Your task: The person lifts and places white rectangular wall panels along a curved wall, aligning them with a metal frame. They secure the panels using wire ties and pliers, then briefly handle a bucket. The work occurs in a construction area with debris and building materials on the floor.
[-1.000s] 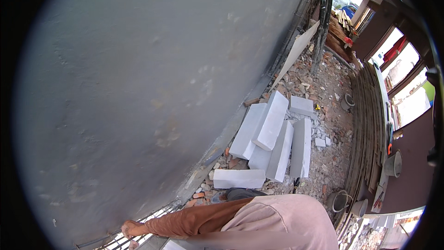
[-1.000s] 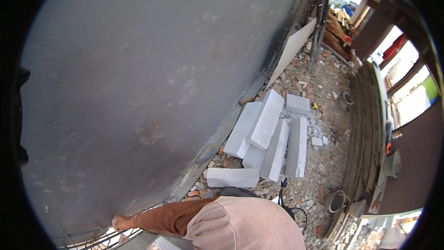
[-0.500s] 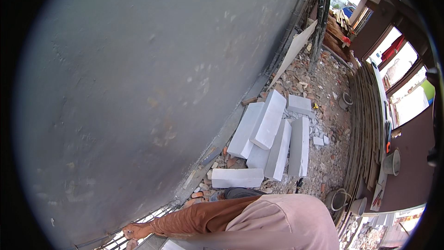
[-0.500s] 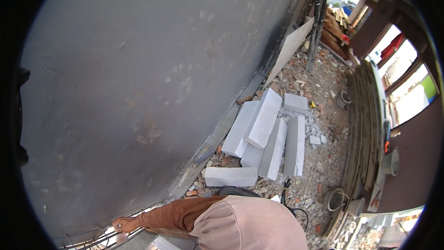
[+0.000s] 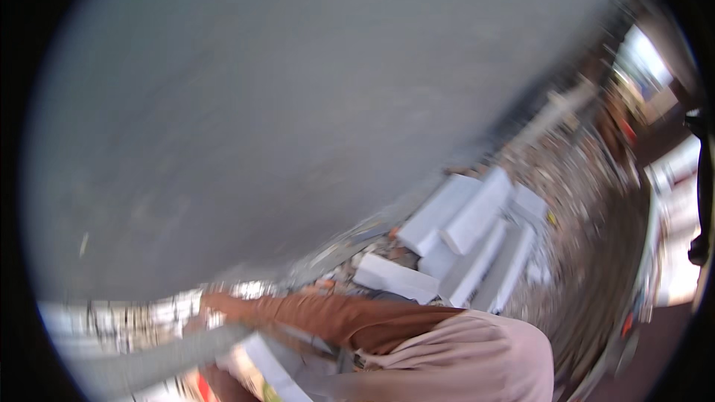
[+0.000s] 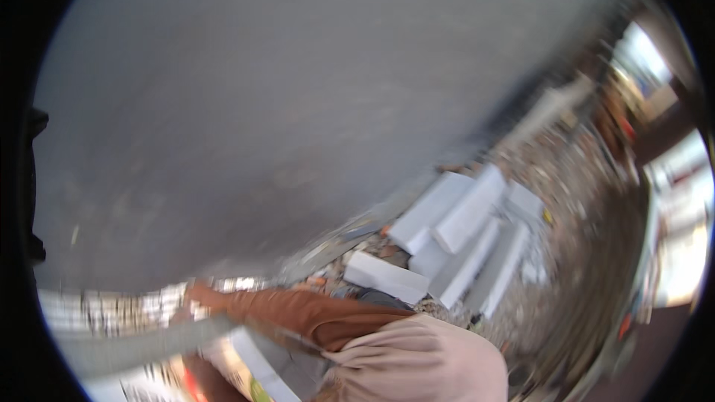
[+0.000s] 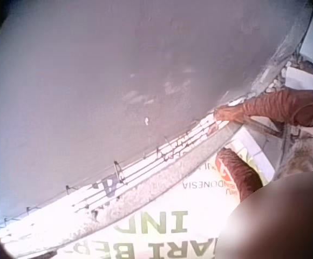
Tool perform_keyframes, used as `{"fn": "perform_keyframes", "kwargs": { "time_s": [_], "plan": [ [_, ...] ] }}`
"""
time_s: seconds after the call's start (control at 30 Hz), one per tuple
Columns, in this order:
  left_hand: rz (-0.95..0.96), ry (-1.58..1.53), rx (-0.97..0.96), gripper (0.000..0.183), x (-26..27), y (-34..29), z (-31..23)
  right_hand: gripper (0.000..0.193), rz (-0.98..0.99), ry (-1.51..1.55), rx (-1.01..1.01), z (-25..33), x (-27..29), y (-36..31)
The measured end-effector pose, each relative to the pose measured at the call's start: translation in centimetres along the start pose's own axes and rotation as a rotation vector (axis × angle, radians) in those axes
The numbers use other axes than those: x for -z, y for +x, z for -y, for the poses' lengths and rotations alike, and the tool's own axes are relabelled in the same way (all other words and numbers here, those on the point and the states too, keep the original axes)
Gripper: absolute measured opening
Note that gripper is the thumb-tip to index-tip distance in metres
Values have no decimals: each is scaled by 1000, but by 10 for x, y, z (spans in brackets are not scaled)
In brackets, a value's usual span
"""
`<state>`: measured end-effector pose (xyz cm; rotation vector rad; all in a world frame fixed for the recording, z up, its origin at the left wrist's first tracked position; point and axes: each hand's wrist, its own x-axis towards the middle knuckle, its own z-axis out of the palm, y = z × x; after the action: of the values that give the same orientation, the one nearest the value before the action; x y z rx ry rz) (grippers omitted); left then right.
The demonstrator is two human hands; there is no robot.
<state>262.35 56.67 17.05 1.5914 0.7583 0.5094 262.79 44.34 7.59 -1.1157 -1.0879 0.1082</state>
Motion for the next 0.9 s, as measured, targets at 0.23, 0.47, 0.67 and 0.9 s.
{"fn": "perform_keyframes", "kwargs": {
  "time_s": [0.23, 0.47, 0.67, 0.9],
  "plan": [
    [-227, -137, 88, 23, 85, -48, 16, 15, -192, 481, -669, -3, 25, -7],
    [-345, -23, 90, 24, 115, -141, 27, 25, -105, 392, -746, 54, 51, 1],
    [-414, 115, -53, 23, 104, -210, 26, 27, 114, -69, -462, 75, 44, 2],
    [-477, 234, -27, 22, 62, -237, 15, 27, 132, -398, -175, 74, 28, 2]
  ]
}}
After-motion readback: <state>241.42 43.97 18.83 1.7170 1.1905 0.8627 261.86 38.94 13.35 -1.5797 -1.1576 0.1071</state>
